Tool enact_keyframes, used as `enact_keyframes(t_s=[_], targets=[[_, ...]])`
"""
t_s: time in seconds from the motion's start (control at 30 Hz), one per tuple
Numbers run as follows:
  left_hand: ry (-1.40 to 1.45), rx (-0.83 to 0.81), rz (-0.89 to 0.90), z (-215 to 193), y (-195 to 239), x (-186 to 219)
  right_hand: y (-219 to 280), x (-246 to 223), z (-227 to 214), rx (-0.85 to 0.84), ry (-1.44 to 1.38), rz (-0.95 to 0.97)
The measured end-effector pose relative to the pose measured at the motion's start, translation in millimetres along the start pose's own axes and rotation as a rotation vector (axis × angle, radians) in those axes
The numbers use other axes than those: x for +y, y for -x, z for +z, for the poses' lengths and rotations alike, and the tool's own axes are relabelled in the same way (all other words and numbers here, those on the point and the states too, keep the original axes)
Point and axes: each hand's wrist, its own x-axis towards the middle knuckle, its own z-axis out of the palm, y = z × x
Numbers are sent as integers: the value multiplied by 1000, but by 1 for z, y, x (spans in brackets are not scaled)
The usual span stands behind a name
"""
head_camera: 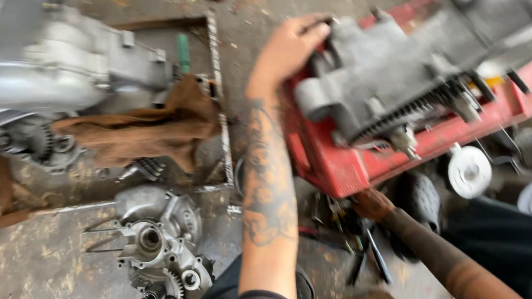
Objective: Repairing a motorcycle engine by assembling gears and seals into the crankcase
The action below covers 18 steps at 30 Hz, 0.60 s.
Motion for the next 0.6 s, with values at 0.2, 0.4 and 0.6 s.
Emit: enact_keyframes(t_s=[0.2, 0.4, 0.6], targets=[[101, -55, -19, -3, 2, 34, 16, -86, -37, -11, -54, 139], [99, 28, -147, 4, 4, 43, 26, -65, -90, 130, -283, 511], [-19, 118, -134, 8, 5, 40, 58, -27, -195, 915, -1434, 679]])
